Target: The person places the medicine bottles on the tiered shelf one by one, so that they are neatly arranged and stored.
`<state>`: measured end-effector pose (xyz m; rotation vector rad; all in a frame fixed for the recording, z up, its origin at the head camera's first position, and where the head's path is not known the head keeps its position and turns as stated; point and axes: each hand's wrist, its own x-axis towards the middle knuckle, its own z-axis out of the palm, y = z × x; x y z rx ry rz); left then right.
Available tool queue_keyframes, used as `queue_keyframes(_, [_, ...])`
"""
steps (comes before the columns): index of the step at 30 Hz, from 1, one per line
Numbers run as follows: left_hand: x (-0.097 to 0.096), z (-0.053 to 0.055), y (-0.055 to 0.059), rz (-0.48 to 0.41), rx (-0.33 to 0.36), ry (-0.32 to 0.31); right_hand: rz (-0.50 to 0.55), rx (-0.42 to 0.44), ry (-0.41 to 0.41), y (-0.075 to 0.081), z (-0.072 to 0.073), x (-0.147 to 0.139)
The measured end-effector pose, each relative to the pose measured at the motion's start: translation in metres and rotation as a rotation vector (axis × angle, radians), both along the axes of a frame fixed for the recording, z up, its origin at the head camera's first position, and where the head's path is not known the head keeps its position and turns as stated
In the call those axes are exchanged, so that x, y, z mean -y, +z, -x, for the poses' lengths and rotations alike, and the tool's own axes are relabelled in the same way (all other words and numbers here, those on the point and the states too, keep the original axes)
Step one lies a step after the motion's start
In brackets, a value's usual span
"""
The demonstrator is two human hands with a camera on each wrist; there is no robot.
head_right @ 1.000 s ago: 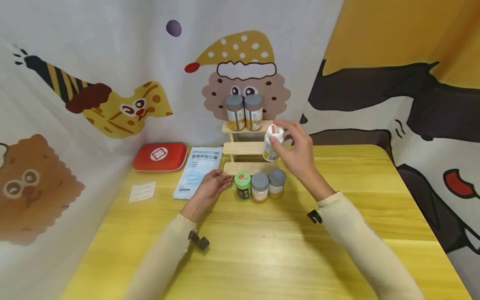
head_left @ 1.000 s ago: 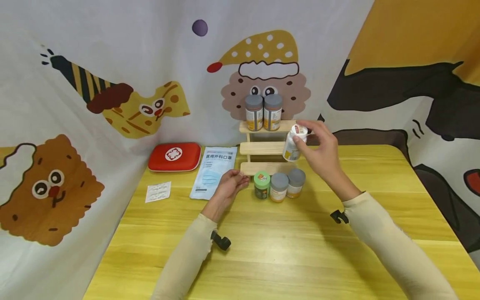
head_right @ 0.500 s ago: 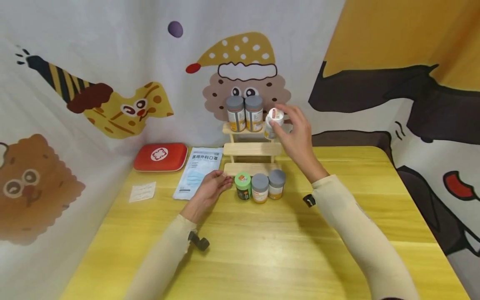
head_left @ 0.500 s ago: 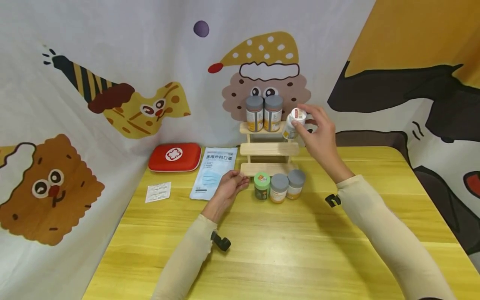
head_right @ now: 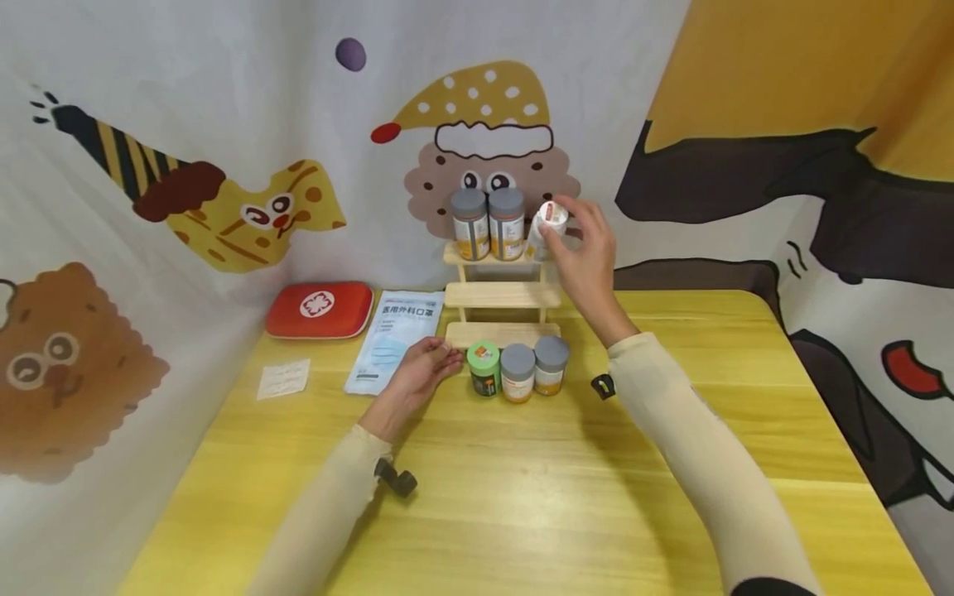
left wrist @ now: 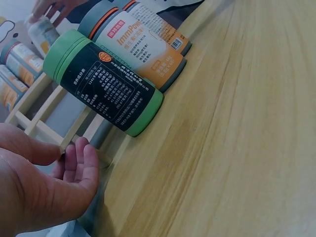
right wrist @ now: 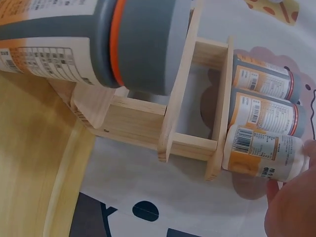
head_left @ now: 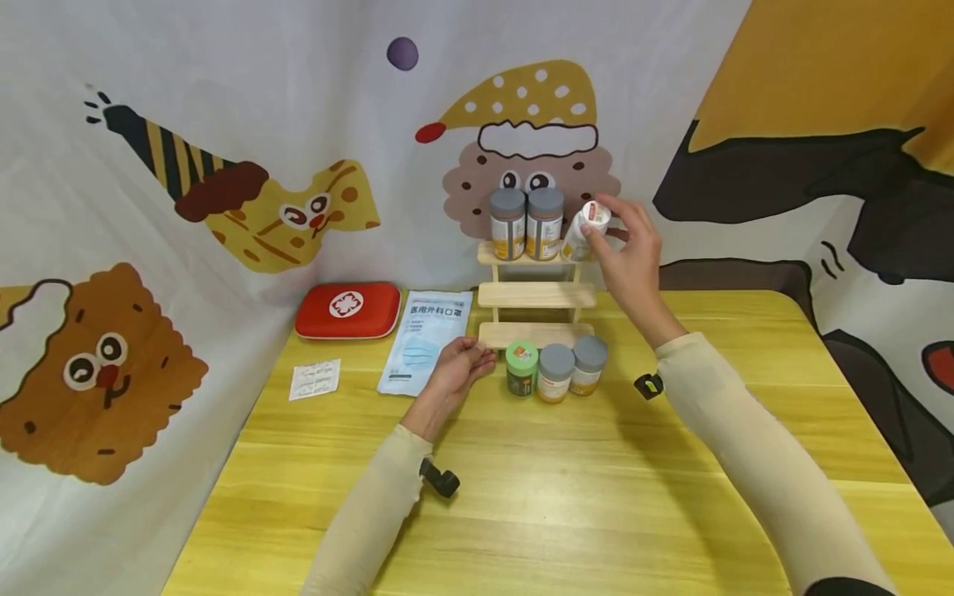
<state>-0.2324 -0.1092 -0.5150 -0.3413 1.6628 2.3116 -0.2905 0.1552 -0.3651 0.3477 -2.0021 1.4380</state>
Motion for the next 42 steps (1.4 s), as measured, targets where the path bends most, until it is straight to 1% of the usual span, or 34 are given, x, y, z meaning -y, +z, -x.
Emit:
queue_keyframes(5, [0.000, 0.000, 0.001, -0.001, 0.006, -0.003, -0.007, 0.028, -0.025, -0.008, 0.018, -0.005])
queue_keyframes(9, [0.000, 0.000, 0.001, -0.006, 0.000, -0.001, 0.006, 0.068, -0.035, -0.006, 0.026, -0.006])
queue_keyframes(16, [-0.001, 0.000, 0.000, -0.016, -0.003, 0.009, -0.002, 0.141, -0.064, -0.003, 0.036, -0.004])
queue_keyframes(19, [-0.001, 0.001, 0.000, -0.017, -0.001, 0.008, -0.004, 0.151, -0.072, -0.004, 0.038, -0.004])
queue_keyframes(30, [0.000, 0.001, 0.000, -0.012, 0.005, 0.005, -0.015, 0.147, -0.065, -0.005, 0.043, -0.005])
queue_keyframes(38, [-0.001, 0.001, 0.000, -0.012, -0.006, 0.019, -0.040, 0.110, -0.072, -0.007, 0.045, -0.007])
queue_keyframes(42, [-0.001, 0.000, 0.000, -0.007, -0.014, 0.021, -0.052, 0.082, -0.090, -0.008, 0.041, -0.009])
